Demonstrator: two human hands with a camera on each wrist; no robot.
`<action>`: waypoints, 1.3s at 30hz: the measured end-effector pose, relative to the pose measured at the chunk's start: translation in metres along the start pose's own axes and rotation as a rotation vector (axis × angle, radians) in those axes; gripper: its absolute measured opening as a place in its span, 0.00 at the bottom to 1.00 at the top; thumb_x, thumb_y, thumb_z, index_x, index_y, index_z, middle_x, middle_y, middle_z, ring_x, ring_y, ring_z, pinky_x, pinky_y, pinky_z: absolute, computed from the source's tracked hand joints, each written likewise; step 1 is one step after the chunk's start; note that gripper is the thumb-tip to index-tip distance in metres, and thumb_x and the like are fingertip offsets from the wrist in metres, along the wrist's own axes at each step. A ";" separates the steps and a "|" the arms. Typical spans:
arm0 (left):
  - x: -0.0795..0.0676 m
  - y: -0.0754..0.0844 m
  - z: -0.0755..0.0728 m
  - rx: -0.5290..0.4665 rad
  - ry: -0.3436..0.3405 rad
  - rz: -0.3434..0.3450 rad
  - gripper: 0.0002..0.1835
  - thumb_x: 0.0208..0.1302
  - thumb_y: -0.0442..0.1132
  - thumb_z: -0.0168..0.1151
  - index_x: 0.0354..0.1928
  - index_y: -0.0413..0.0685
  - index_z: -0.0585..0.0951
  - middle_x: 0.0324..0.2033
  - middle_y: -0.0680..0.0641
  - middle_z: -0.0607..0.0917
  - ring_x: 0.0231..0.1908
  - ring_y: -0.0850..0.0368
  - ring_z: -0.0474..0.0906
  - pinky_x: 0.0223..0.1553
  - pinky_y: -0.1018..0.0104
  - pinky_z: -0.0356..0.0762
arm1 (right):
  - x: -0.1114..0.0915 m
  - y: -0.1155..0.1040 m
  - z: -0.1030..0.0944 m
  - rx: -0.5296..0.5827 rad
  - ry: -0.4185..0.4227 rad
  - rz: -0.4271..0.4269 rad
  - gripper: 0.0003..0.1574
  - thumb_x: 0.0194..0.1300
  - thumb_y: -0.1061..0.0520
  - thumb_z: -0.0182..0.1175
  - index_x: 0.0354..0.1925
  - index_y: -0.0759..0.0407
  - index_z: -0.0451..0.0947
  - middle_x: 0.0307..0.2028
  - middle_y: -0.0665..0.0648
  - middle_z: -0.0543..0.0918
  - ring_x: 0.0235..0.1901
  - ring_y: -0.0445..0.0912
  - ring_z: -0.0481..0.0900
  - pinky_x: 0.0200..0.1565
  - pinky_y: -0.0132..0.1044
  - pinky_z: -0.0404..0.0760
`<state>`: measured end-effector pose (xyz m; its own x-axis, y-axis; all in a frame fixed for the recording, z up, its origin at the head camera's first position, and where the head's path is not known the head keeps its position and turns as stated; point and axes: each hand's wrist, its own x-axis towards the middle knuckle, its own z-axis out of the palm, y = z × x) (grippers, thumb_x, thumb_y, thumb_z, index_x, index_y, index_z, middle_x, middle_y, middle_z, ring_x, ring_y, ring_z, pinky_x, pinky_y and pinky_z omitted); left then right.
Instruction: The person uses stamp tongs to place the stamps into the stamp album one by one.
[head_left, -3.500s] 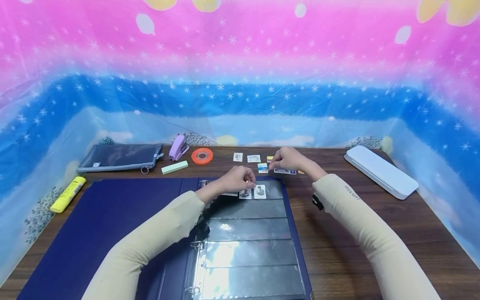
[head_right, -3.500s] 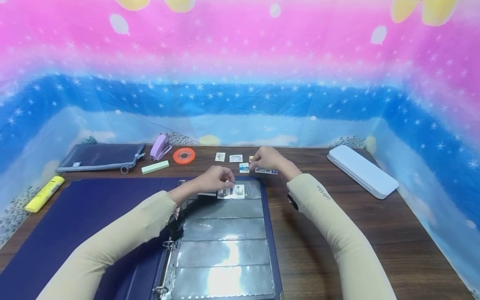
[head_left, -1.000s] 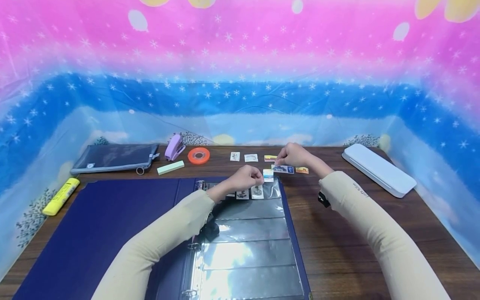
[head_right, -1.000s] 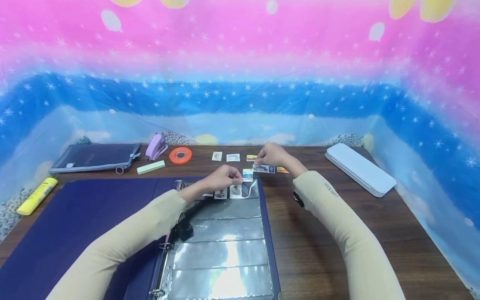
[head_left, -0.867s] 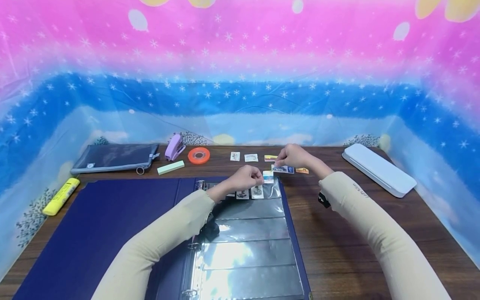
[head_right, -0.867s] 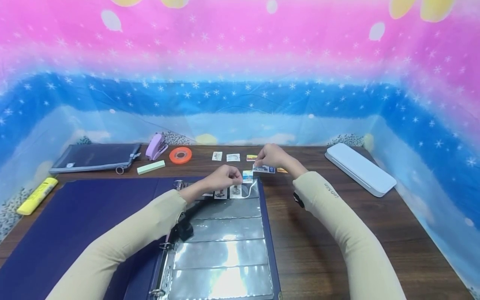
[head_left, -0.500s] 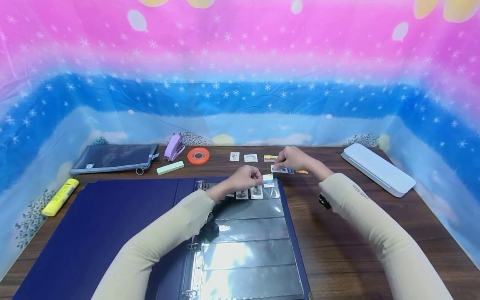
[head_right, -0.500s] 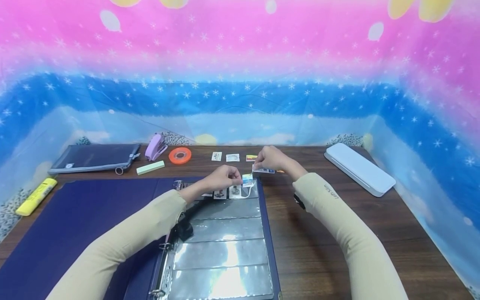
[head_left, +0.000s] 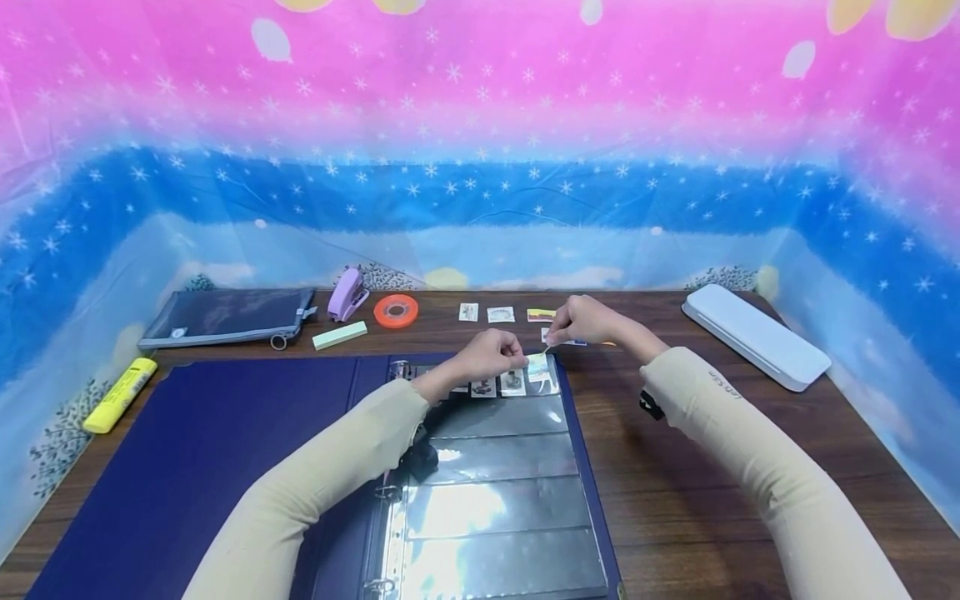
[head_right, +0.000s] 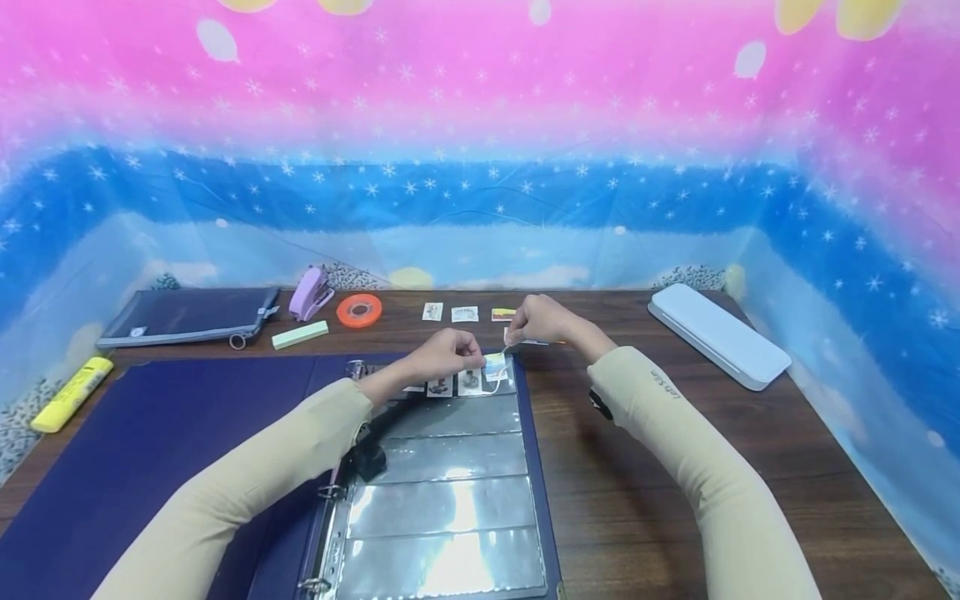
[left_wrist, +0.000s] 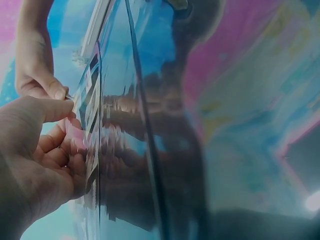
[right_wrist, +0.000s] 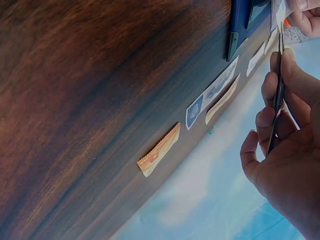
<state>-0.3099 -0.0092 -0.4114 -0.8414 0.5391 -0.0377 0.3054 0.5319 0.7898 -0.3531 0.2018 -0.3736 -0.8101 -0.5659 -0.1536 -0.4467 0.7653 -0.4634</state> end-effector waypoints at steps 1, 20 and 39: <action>0.000 0.000 0.000 0.000 0.000 0.005 0.08 0.62 0.39 0.58 0.31 0.41 0.80 0.20 0.54 0.74 0.20 0.63 0.66 0.27 0.73 0.65 | 0.000 0.000 0.000 -0.001 0.000 -0.001 0.07 0.59 0.56 0.63 0.30 0.57 0.87 0.33 0.57 0.87 0.25 0.47 0.76 0.31 0.33 0.68; 0.000 -0.002 0.001 -0.041 -0.001 0.039 0.06 0.63 0.36 0.58 0.31 0.41 0.77 0.20 0.54 0.72 0.22 0.62 0.65 0.28 0.72 0.64 | -0.004 0.001 0.005 0.021 -0.034 0.039 0.06 0.56 0.56 0.65 0.29 0.57 0.87 0.33 0.56 0.87 0.27 0.39 0.75 0.33 0.32 0.70; 0.003 0.000 0.007 0.148 0.049 0.055 0.08 0.59 0.37 0.63 0.26 0.41 0.78 0.17 0.53 0.74 0.18 0.64 0.66 0.27 0.75 0.65 | -0.006 0.011 0.006 0.031 -0.017 0.084 0.09 0.59 0.55 0.63 0.35 0.57 0.86 0.36 0.57 0.87 0.34 0.43 0.80 0.37 0.35 0.74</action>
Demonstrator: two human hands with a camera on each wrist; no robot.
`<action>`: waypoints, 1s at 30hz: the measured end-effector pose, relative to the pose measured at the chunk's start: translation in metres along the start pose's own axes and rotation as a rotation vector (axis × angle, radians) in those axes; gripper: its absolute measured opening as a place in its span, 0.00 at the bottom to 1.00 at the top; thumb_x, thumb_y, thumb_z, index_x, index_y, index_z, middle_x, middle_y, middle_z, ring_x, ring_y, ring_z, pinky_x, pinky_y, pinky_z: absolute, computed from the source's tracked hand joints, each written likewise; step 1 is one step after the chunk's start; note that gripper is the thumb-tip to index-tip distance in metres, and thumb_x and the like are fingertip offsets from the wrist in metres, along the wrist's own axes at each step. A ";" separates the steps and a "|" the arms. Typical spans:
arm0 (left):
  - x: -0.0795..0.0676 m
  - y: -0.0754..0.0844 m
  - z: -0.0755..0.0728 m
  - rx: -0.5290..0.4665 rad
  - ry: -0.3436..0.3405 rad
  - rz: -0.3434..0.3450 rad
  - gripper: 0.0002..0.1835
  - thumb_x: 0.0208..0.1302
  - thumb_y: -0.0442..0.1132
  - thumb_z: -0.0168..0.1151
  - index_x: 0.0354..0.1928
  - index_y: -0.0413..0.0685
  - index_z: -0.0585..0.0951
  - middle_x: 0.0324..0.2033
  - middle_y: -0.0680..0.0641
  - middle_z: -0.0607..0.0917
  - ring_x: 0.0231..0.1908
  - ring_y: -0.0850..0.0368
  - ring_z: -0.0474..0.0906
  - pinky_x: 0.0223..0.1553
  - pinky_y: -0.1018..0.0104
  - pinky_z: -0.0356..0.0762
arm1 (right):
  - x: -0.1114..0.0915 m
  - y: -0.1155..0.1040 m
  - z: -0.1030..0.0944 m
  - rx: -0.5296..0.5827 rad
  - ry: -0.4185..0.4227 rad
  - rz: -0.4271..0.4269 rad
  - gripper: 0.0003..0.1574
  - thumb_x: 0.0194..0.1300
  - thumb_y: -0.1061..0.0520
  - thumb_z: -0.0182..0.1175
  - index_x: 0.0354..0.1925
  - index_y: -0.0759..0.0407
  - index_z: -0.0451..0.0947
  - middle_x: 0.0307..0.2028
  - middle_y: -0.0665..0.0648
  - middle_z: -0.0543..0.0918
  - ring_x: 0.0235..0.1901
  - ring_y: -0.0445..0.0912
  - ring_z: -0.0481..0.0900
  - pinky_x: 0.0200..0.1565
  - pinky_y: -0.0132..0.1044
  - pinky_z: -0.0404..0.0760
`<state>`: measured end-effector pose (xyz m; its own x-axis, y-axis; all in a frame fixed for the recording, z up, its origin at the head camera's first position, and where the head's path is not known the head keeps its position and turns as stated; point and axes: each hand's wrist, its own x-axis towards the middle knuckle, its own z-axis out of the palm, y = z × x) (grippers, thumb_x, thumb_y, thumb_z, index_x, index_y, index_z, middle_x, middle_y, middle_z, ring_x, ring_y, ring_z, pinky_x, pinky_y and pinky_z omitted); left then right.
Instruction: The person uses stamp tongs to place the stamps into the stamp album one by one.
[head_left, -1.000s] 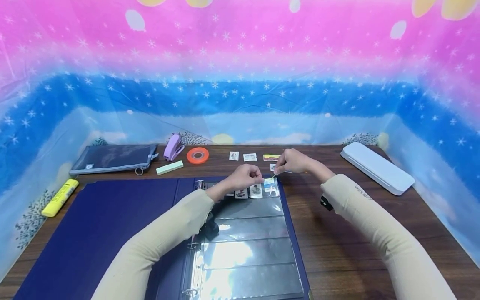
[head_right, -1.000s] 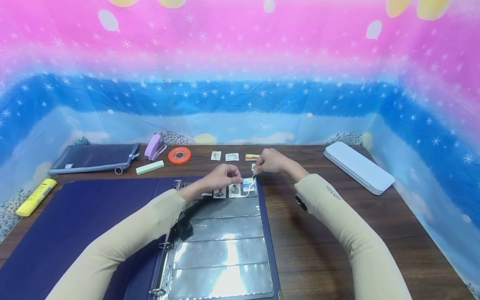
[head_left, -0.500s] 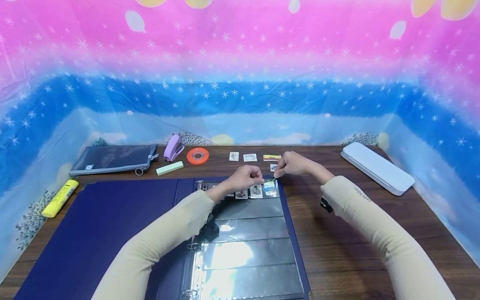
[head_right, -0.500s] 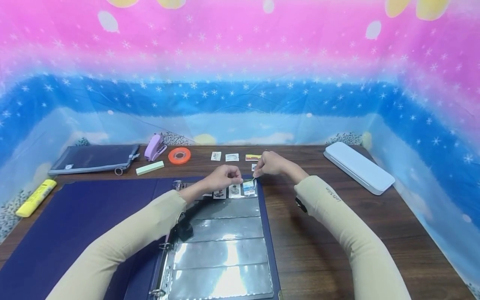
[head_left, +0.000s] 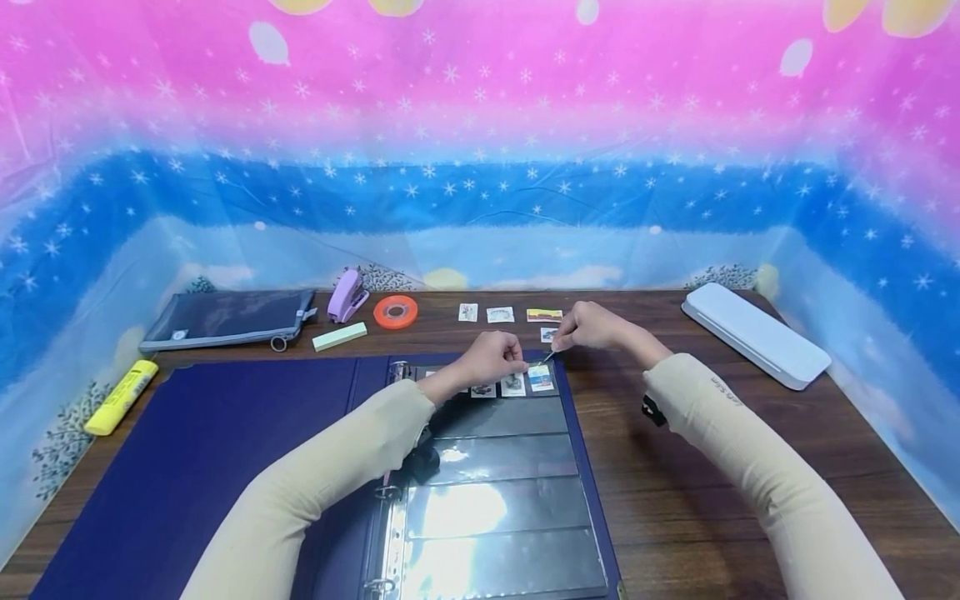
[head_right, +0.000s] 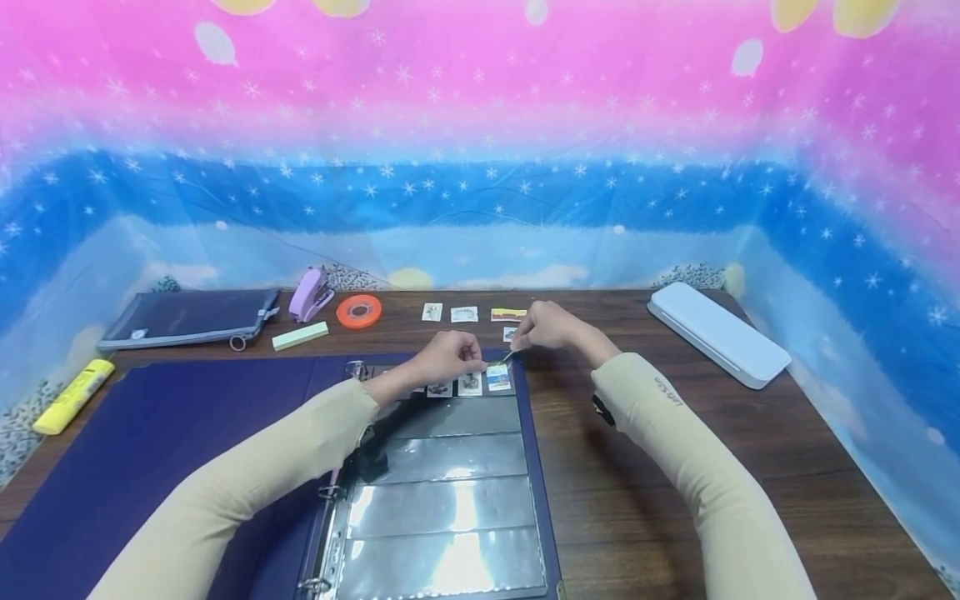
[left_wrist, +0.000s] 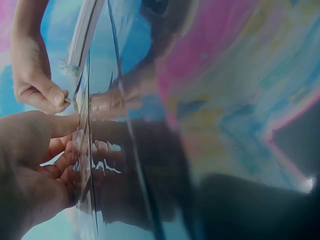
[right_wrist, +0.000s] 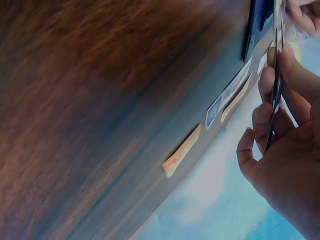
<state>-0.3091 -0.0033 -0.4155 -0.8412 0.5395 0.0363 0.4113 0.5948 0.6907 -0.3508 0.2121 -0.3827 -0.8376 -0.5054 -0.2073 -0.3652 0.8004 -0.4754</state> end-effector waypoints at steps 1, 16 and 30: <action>0.000 0.001 0.000 0.011 0.000 0.006 0.08 0.59 0.37 0.63 0.26 0.41 0.78 0.17 0.53 0.75 0.19 0.64 0.67 0.28 0.75 0.66 | -0.001 0.001 -0.002 0.004 0.018 0.006 0.09 0.60 0.55 0.62 0.36 0.58 0.86 0.37 0.58 0.87 0.32 0.43 0.80 0.35 0.34 0.73; -0.032 -0.004 -0.041 0.223 -0.063 0.066 0.06 0.57 0.35 0.64 0.35 0.40 0.80 0.36 0.42 0.82 0.39 0.51 0.78 0.45 0.60 0.75 | -0.019 0.036 -0.018 -0.030 0.243 0.138 0.14 0.65 0.54 0.56 0.42 0.61 0.84 0.44 0.65 0.84 0.17 0.43 0.63 0.31 0.37 0.67; -0.117 -0.038 -0.059 0.172 -0.024 0.190 0.20 0.49 0.44 0.71 0.42 0.39 0.80 0.36 0.44 0.82 0.38 0.54 0.79 0.41 0.61 0.78 | -0.043 0.083 -0.026 -0.048 0.289 0.320 0.18 0.66 0.51 0.56 0.43 0.63 0.83 0.45 0.68 0.83 0.45 0.60 0.79 0.44 0.51 0.75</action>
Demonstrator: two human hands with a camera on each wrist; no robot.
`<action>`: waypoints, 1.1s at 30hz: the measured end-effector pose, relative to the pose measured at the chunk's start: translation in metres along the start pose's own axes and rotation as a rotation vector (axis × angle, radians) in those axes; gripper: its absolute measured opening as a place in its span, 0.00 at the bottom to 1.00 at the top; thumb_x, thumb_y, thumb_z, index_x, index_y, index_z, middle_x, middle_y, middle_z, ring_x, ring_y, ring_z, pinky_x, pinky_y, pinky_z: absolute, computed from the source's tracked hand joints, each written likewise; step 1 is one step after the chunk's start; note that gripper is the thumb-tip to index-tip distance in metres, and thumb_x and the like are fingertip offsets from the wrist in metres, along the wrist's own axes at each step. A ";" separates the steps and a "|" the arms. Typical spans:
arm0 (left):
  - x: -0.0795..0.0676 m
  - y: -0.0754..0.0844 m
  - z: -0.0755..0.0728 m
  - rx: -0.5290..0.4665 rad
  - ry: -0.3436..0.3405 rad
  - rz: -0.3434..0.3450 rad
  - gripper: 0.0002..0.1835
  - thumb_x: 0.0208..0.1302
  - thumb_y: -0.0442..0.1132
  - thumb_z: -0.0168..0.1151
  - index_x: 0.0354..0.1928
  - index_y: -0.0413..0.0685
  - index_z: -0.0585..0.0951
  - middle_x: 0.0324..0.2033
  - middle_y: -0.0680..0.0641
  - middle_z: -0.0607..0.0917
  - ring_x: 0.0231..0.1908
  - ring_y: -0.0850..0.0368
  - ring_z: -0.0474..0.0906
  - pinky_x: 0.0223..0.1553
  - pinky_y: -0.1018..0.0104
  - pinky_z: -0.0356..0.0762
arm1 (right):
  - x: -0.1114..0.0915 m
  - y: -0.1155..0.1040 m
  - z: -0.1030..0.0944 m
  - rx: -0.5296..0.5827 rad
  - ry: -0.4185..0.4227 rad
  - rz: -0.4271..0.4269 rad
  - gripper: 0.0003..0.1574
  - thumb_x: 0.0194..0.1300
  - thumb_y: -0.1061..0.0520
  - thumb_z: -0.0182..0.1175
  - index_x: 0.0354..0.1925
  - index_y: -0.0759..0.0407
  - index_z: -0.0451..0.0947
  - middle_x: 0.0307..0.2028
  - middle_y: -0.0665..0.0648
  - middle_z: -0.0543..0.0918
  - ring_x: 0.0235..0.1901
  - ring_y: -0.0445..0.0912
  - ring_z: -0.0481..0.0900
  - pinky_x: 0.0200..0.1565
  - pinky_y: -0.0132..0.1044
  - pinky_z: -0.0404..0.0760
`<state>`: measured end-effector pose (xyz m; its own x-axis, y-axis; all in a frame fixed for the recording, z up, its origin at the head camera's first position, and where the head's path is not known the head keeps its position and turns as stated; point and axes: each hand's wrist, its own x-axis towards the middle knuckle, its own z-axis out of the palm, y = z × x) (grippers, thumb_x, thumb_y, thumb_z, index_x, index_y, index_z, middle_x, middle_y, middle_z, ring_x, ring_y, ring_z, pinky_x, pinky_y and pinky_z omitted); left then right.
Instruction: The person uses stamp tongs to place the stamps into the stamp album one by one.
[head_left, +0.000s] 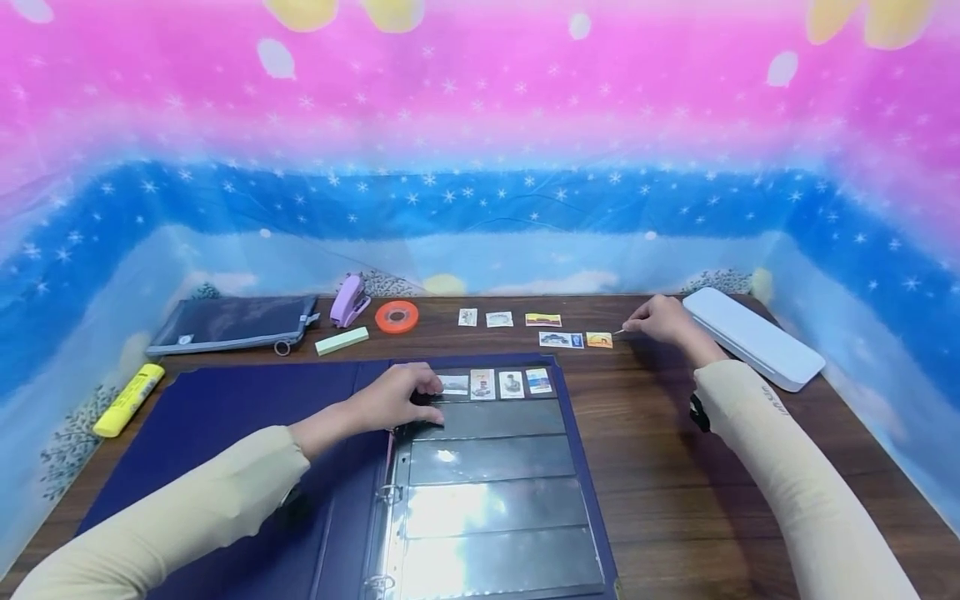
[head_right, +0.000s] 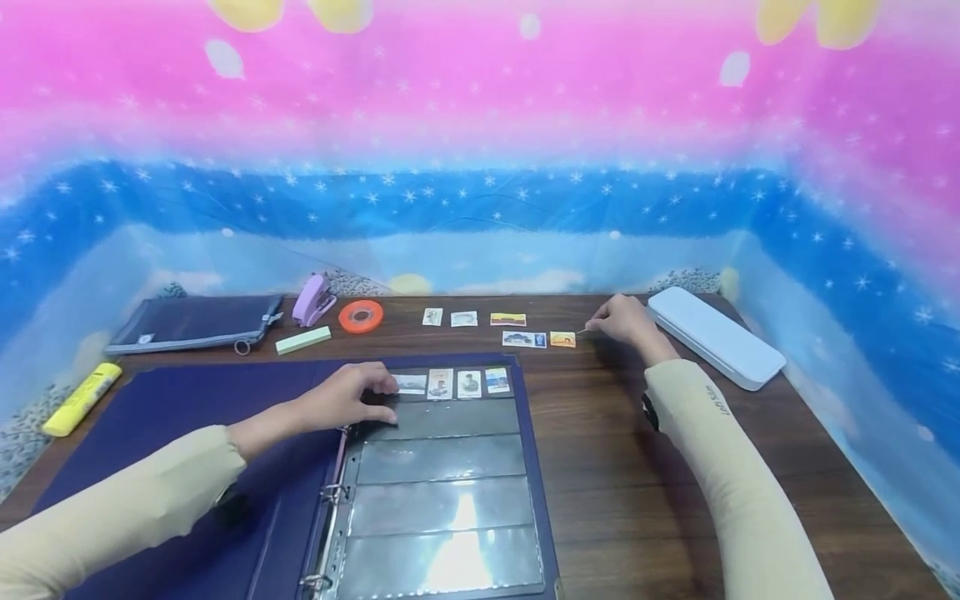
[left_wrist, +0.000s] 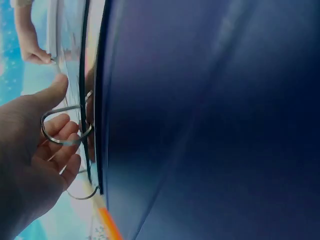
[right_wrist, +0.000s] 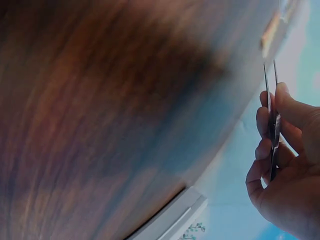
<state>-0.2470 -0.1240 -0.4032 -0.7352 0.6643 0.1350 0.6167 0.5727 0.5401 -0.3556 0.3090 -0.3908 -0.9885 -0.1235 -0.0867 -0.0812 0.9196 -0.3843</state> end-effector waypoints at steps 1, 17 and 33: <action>0.000 0.001 0.000 0.023 -0.009 0.000 0.22 0.49 0.45 0.71 0.43 0.40 0.80 0.37 0.45 0.81 0.38 0.54 0.79 0.42 0.61 0.77 | 0.000 0.001 0.000 -0.003 -0.008 0.007 0.18 0.66 0.51 0.55 0.43 0.62 0.83 0.45 0.68 0.83 0.45 0.60 0.79 0.44 0.52 0.75; -0.001 0.006 0.007 -0.021 -0.019 -0.020 0.17 0.46 0.41 0.73 0.38 0.40 0.83 0.29 0.45 0.78 0.29 0.59 0.70 0.33 0.73 0.66 | 0.000 -0.006 0.005 -0.036 -0.017 0.014 0.17 0.66 0.51 0.55 0.40 0.61 0.85 0.45 0.67 0.83 0.45 0.59 0.79 0.44 0.51 0.74; 0.001 0.018 0.009 0.081 -0.067 -0.124 0.14 0.49 0.41 0.71 0.37 0.42 0.81 0.35 0.46 0.80 0.41 0.51 0.72 0.49 0.54 0.68 | -0.004 -0.002 0.004 -0.023 0.008 0.017 0.17 0.65 0.50 0.56 0.41 0.61 0.84 0.45 0.67 0.83 0.45 0.60 0.79 0.42 0.49 0.75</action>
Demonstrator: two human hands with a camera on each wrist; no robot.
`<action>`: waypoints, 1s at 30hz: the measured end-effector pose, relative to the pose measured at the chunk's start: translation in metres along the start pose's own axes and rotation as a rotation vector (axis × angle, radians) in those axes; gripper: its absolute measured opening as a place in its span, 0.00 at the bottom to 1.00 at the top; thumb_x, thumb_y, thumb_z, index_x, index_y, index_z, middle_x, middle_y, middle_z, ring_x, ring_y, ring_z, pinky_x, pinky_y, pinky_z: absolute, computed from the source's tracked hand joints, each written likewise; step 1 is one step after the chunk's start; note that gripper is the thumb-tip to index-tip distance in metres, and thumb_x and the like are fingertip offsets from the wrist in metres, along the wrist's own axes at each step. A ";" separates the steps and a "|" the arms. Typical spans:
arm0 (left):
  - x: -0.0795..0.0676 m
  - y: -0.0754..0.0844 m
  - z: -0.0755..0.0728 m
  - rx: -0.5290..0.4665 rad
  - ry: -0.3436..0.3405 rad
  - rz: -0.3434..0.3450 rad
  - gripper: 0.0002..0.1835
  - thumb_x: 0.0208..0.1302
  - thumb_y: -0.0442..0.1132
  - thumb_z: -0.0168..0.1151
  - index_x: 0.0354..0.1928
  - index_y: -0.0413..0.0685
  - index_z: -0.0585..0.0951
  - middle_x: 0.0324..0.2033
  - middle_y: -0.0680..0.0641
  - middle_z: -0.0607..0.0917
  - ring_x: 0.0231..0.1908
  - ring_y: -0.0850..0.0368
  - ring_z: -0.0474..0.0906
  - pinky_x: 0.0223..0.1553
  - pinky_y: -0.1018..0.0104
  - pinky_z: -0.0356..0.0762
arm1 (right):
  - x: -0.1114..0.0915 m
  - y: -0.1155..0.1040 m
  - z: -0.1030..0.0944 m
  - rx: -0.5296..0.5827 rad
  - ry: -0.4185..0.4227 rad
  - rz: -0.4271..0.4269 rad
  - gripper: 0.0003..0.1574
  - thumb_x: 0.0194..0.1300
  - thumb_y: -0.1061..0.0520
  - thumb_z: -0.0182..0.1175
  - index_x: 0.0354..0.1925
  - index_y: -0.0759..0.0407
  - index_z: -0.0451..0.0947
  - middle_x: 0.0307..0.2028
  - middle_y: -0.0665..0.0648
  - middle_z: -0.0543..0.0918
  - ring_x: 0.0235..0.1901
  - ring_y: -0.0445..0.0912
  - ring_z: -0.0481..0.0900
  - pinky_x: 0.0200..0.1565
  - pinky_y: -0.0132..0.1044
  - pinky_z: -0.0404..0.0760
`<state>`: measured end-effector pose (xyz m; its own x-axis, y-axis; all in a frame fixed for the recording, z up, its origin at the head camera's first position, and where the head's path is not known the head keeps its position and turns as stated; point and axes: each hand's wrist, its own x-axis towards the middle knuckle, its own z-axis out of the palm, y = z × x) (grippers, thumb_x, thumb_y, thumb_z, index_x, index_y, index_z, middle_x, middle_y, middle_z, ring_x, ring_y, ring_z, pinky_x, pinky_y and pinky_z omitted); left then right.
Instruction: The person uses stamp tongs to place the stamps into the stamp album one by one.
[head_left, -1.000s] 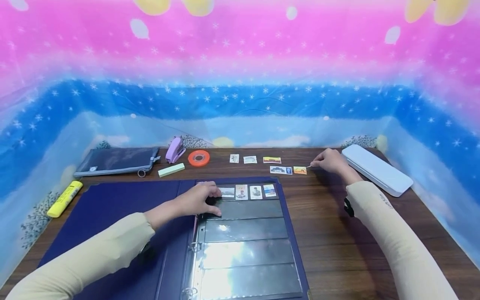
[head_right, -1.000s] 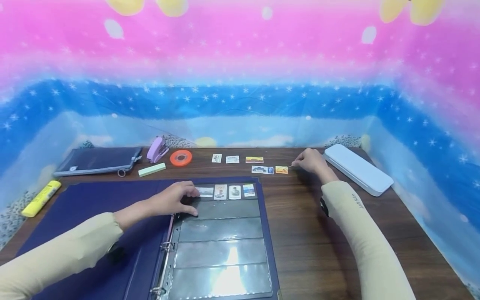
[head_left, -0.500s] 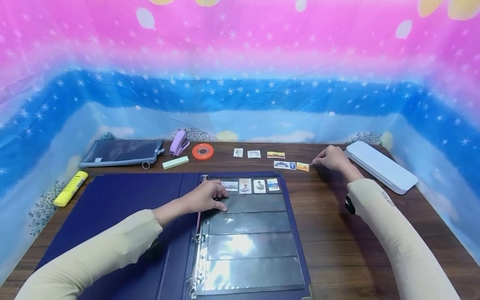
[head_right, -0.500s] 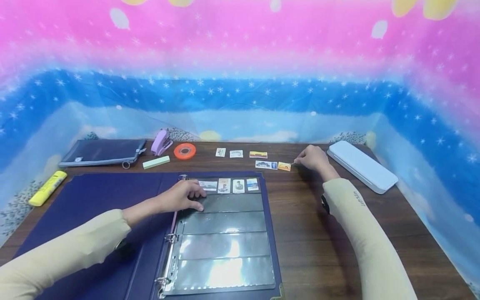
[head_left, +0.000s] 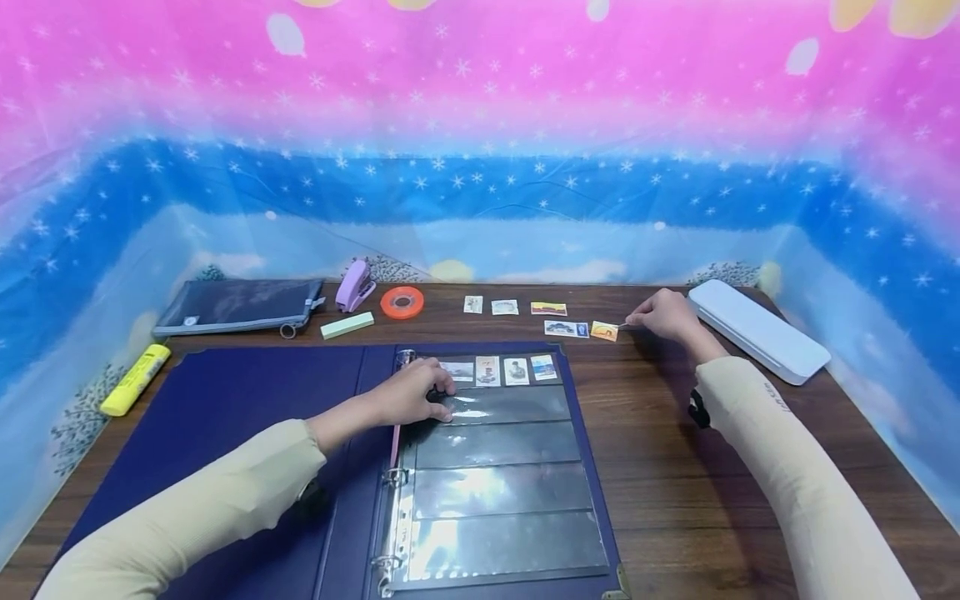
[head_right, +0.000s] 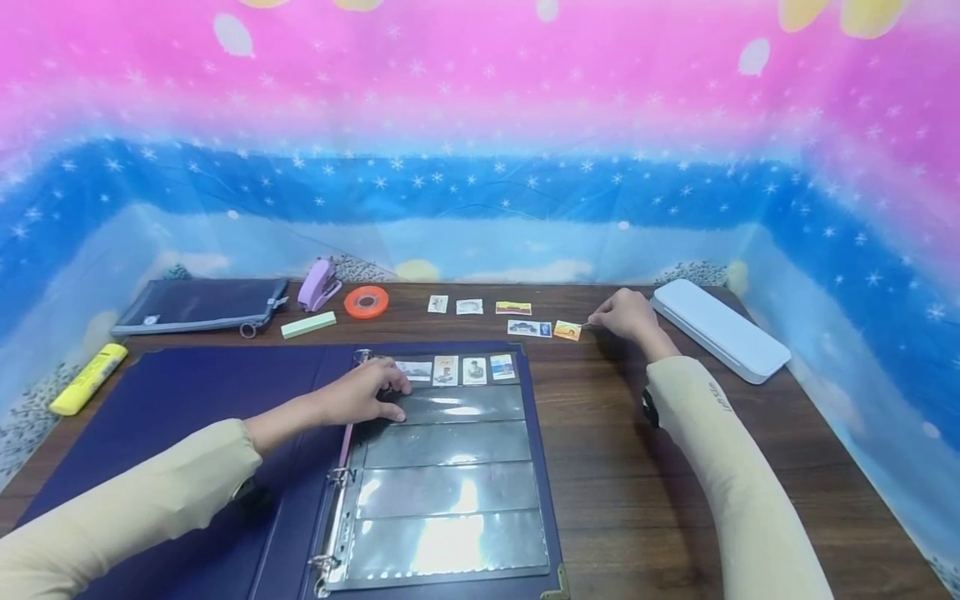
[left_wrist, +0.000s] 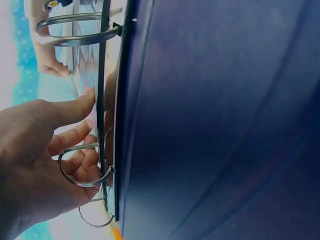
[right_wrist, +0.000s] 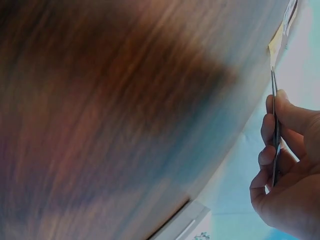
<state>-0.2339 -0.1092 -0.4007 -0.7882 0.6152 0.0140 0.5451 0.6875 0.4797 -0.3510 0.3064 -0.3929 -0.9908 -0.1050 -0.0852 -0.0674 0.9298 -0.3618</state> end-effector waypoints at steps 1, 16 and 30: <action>0.000 0.000 -0.001 0.001 -0.006 -0.003 0.14 0.49 0.40 0.71 0.36 0.42 0.81 0.35 0.45 0.80 0.41 0.51 0.72 0.49 0.54 0.68 | 0.000 -0.001 -0.001 -0.002 -0.001 -0.007 0.17 0.65 0.50 0.56 0.41 0.61 0.84 0.45 0.68 0.83 0.45 0.60 0.79 0.41 0.48 0.75; -0.001 0.004 -0.005 0.028 -0.031 0.024 0.14 0.51 0.40 0.69 0.38 0.43 0.78 0.35 0.45 0.78 0.40 0.52 0.71 0.46 0.56 0.67 | 0.007 -0.003 -0.007 0.025 -0.065 -0.014 0.18 0.64 0.51 0.57 0.42 0.62 0.84 0.46 0.68 0.82 0.46 0.59 0.79 0.46 0.51 0.75; -0.003 0.007 -0.003 0.032 -0.018 0.013 0.14 0.51 0.39 0.69 0.36 0.45 0.76 0.35 0.47 0.78 0.41 0.53 0.70 0.45 0.56 0.67 | 0.018 -0.006 -0.001 0.004 -0.047 -0.054 0.17 0.66 0.51 0.56 0.42 0.62 0.84 0.44 0.67 0.84 0.44 0.58 0.79 0.44 0.49 0.75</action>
<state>-0.2283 -0.1075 -0.3952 -0.7761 0.6306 0.0039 0.5641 0.6914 0.4514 -0.3686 0.2992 -0.3913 -0.9792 -0.1713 -0.1085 -0.1201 0.9211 -0.3703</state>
